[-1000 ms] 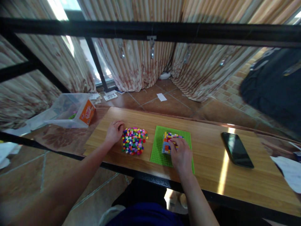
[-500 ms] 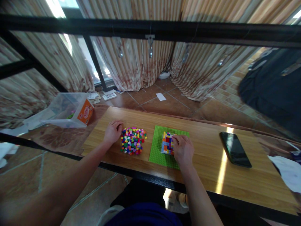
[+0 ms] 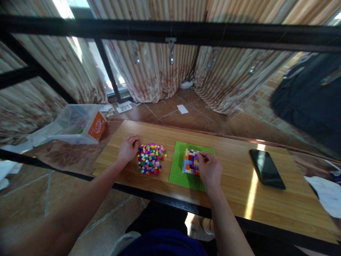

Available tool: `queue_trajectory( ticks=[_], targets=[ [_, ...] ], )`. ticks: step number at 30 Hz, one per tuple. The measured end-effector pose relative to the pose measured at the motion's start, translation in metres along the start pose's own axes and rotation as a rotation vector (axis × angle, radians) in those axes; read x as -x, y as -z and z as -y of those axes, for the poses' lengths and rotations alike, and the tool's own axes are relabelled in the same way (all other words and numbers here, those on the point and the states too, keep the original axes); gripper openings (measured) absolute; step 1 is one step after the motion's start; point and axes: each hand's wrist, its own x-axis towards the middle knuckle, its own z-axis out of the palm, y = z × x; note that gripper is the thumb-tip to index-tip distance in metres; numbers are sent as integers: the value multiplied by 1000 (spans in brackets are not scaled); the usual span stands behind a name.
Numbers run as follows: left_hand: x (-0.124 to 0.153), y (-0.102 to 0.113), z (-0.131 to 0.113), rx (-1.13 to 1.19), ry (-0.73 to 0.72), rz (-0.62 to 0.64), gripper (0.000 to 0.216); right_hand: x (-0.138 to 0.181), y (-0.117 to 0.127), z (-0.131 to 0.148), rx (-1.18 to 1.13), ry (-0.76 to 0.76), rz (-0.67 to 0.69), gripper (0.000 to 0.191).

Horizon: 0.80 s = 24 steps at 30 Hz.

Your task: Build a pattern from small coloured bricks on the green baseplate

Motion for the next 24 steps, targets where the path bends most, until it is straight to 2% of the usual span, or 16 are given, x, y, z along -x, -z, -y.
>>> queue_trajectory(
  ticks=[4, 16, 24],
  targets=[
    [0, -1, 1, -1, -9, -12, 23, -4, -3, 3, -8, -109, 35, 34],
    [0, -2, 2, 8, -12, -20, 23, -10, -6, -3, -118, -224, 64, 35],
    [1, -1, 1, 10, -12, -2, 22, -12, -8, -1, -127, -198, 50, 36]
  ],
)
